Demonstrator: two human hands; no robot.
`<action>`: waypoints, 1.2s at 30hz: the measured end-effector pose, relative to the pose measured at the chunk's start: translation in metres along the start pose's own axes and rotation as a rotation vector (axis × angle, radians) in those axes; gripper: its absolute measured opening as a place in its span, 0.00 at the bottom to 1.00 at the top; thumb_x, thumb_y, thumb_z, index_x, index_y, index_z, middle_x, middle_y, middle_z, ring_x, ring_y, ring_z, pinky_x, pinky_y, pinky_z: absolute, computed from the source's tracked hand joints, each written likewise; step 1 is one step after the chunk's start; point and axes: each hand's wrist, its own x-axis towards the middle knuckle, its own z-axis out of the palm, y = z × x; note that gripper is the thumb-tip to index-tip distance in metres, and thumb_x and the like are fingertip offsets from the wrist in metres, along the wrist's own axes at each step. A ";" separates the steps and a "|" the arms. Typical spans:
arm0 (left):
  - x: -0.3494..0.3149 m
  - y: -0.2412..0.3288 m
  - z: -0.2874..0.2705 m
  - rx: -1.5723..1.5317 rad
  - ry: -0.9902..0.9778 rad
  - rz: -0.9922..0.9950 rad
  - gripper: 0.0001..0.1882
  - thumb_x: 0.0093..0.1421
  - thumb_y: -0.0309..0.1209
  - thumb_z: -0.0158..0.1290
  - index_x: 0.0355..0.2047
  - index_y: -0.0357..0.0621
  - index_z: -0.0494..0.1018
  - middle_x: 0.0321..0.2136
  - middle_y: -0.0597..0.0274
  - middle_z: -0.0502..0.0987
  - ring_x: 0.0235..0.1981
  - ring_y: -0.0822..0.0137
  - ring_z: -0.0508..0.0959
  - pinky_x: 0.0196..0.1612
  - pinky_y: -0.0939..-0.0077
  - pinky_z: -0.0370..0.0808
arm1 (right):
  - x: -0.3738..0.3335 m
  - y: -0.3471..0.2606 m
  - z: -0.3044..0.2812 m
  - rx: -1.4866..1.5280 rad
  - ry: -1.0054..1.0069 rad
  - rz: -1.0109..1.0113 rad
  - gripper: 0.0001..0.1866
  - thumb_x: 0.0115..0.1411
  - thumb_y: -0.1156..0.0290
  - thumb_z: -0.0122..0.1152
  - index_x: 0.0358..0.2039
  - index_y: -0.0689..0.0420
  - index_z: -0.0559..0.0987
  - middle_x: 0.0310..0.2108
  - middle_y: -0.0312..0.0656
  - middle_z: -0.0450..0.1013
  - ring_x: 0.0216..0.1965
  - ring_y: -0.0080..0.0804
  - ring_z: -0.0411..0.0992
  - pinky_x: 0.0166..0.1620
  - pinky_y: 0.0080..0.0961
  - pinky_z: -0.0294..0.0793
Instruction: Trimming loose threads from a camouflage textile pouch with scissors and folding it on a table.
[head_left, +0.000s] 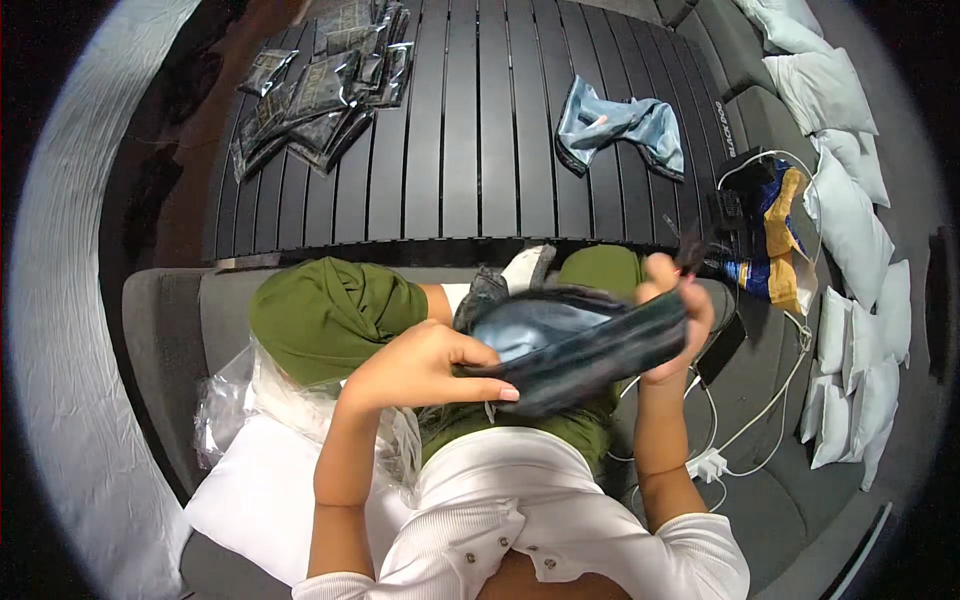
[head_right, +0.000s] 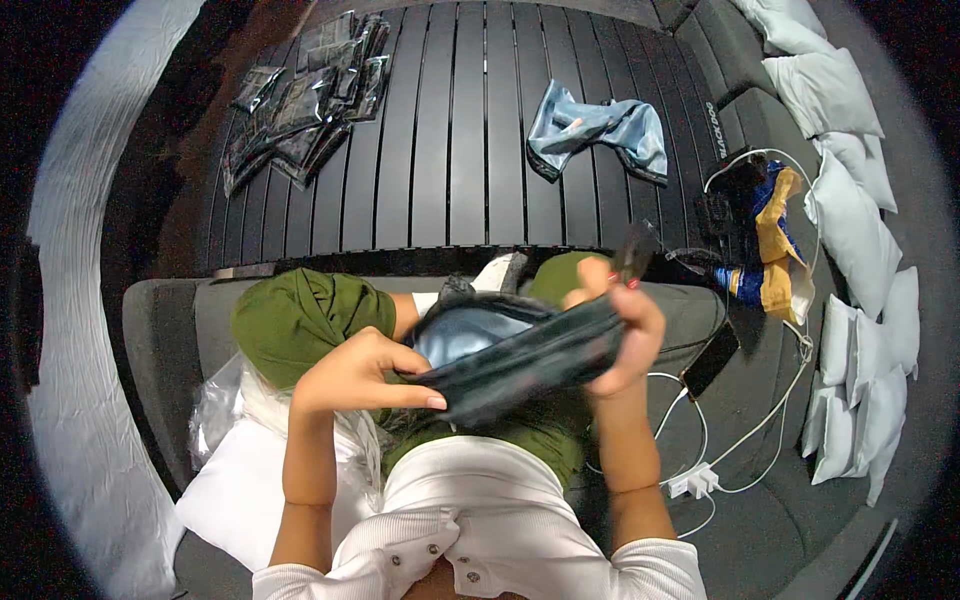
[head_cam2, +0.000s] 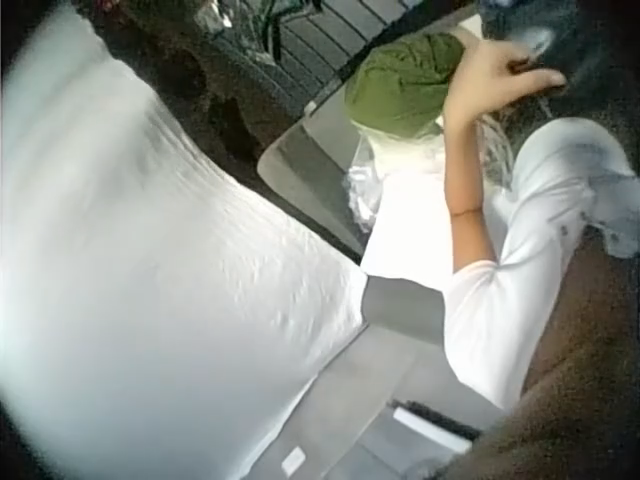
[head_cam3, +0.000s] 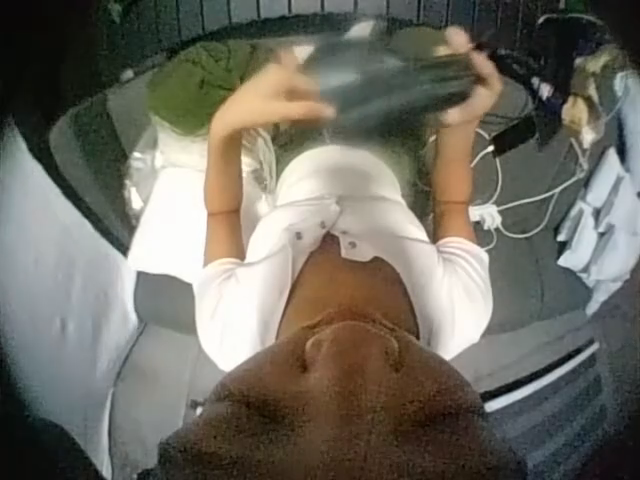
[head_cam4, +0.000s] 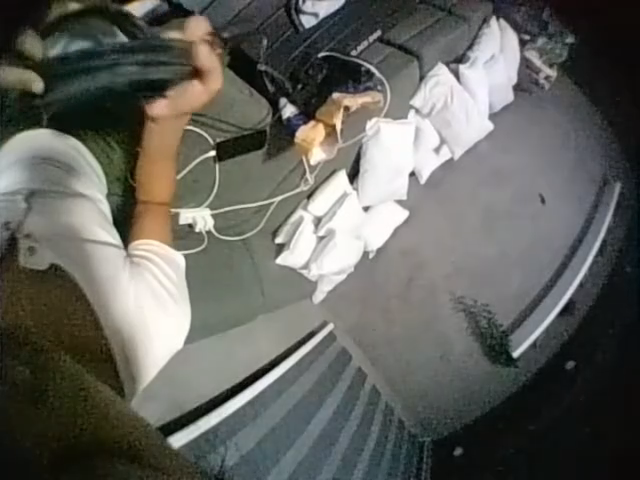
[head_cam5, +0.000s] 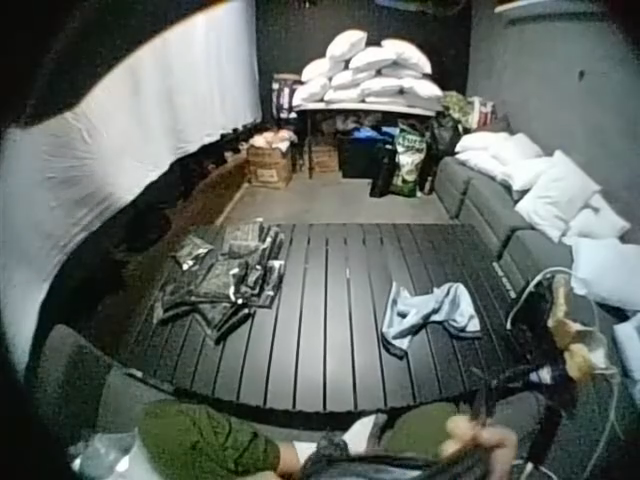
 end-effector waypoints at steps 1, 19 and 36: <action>0.000 -0.005 0.001 0.001 0.000 0.002 0.15 0.49 0.32 0.57 0.14 0.34 0.68 0.08 0.59 0.61 0.13 0.80 0.56 0.16 0.80 0.56 | 0.001 -0.009 -0.004 0.090 -0.104 -0.016 0.10 0.54 0.67 0.47 0.23 0.54 0.57 0.16 0.39 0.62 0.17 0.28 0.62 0.21 0.27 0.63; -0.016 0.003 -0.015 -0.475 0.247 0.185 0.19 0.56 0.33 0.48 0.11 0.36 0.65 0.07 0.72 0.55 0.10 0.81 0.50 0.13 0.81 0.46 | 0.000 -0.049 -0.049 -1.438 -0.677 0.414 0.14 0.41 0.73 0.67 0.14 0.65 0.69 0.15 0.43 0.66 0.16 0.28 0.62 0.22 0.24 0.59; -0.006 0.077 -0.073 0.265 0.402 0.105 0.09 0.53 0.33 0.51 0.27 0.40 0.74 0.14 0.58 0.71 0.15 0.72 0.70 0.19 0.79 0.66 | 0.032 -0.094 0.009 -1.073 -0.232 -0.240 0.12 0.50 0.65 0.57 0.17 0.58 0.69 0.15 0.33 0.64 0.17 0.18 0.60 0.26 0.13 0.61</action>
